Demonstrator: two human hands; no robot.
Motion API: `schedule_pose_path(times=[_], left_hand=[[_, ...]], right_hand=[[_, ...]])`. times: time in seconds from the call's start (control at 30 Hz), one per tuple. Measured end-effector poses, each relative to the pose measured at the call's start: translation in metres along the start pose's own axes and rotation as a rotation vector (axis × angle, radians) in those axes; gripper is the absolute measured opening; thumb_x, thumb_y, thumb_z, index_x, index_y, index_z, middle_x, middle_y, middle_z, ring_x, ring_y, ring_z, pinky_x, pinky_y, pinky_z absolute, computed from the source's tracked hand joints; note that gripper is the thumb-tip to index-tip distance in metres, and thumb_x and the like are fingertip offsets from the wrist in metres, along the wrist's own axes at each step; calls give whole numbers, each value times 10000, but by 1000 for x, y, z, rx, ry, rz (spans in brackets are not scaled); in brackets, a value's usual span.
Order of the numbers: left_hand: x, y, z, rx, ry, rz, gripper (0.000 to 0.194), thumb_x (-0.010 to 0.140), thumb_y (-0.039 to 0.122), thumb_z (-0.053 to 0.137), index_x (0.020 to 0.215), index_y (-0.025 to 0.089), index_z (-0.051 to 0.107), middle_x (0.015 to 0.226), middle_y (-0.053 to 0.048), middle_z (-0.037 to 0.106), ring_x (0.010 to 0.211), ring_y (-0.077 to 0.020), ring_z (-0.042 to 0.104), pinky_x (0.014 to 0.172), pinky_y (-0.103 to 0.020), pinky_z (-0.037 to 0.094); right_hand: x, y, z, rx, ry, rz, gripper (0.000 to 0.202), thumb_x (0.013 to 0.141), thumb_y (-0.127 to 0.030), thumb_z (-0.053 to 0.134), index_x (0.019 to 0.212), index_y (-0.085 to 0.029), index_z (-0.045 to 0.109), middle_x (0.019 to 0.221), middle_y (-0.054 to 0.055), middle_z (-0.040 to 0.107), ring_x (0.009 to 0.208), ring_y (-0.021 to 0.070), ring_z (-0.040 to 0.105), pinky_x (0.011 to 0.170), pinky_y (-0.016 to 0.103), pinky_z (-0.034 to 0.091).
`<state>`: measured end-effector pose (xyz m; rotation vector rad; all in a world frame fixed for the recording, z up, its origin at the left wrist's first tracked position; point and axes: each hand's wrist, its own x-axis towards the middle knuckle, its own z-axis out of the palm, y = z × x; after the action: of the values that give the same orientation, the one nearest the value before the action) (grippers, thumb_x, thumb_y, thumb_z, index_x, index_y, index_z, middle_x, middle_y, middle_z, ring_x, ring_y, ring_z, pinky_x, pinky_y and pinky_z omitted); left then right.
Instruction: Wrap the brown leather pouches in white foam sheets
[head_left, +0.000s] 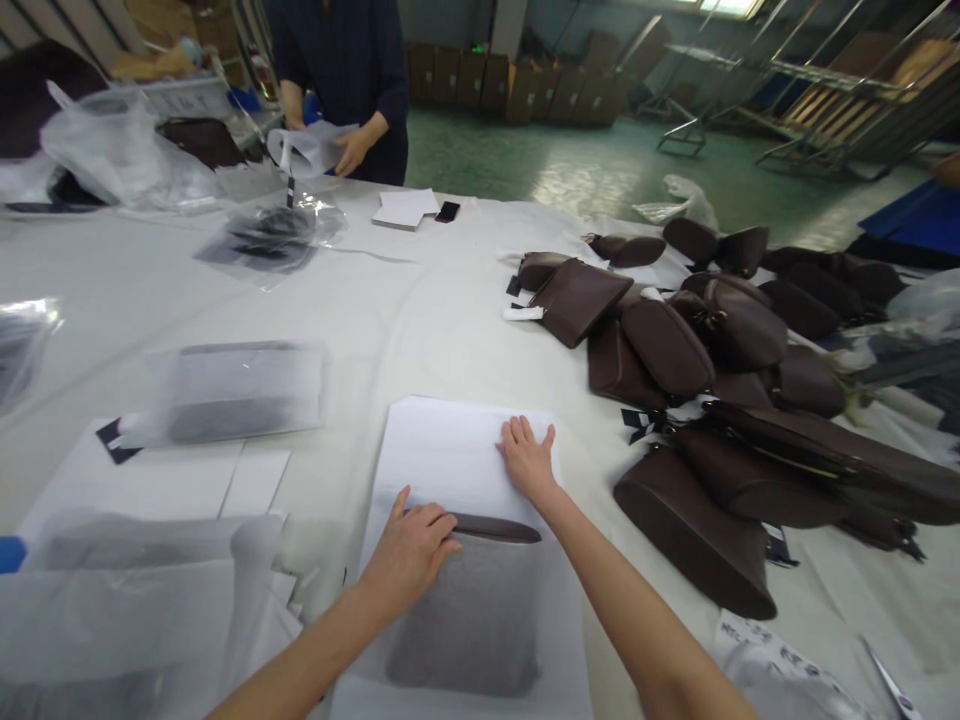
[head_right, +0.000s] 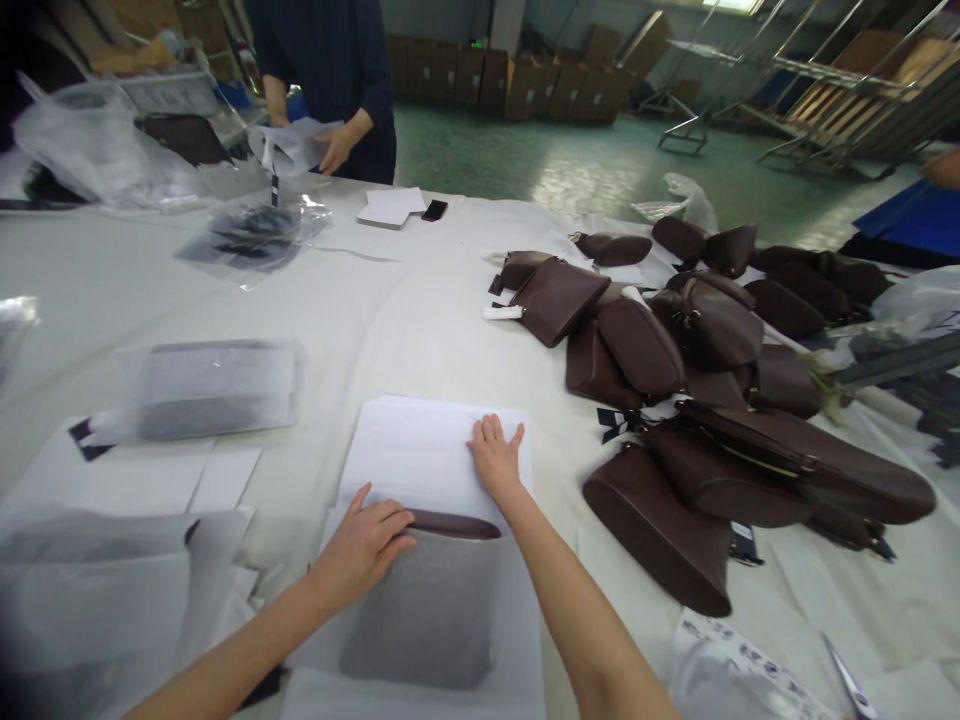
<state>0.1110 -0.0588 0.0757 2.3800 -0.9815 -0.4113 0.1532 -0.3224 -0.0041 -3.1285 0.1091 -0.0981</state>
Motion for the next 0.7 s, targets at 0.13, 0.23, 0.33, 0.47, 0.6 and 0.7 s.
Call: schedule_pose_path(times=[0.13, 0.23, 0.33, 0.47, 0.6, 0.7], left_hand=[[2, 5, 1, -9, -8, -21, 207, 924, 332, 426, 1008, 251, 598, 973, 1, 636, 930, -169, 586, 1099, -544, 182], [5, 4, 2, -7, -4, -54, 206, 916, 351, 443, 997, 255, 608, 965, 0, 637, 931, -179, 588, 1086, -551, 189], [8, 2, 3, 7, 9, -81, 214, 909, 372, 456, 977, 252, 619, 959, -6, 638, 921, -186, 588, 1073, -552, 196], [12, -2, 4, 62, 57, -109, 212, 884, 398, 498, 956, 259, 640, 945, -20, 644, 969, -223, 565, 1032, -533, 237], [13, -6, 8, 92, 126, -137, 211, 863, 429, 523, 915, 280, 664, 925, -19, 654, 967, -237, 550, 951, -471, 305], [11, -9, 13, 106, 199, -184, 254, 841, 470, 543, 880, 256, 674, 912, -38, 661, 952, -242, 549, 901, -429, 330]], right_hand=[[5, 1, 10, 103, -7, -105, 277, 927, -173, 353, 972, -193, 626, 1086, 93, 668, 1200, 239, 494, 1064, 661, 50], [10, 2, -5, 197, 44, -98, 246, 895, -158, 411, 806, -203, 637, 915, 50, 699, 1152, 241, 531, 1059, 660, 55], [8, -3, -39, 279, 157, -75, 165, 861, -217, 489, 763, -199, 620, 984, 76, 684, 1163, 262, 519, 1053, 644, 126], [-27, -17, -96, 373, 150, -273, 76, 812, -245, 538, 784, -187, 578, 1326, 149, 507, 1293, 274, 393, 1074, 574, 189], [-82, -29, -125, 483, -134, -455, 121, 748, -142, 527, 848, -208, 537, 1122, 72, 622, 1061, 197, 564, 1098, 547, 157], [-109, -35, -118, 523, -221, -355, 359, 718, -111, 526, 1063, -210, 516, 811, -15, 619, 773, 144, 578, 1035, 477, 286]])
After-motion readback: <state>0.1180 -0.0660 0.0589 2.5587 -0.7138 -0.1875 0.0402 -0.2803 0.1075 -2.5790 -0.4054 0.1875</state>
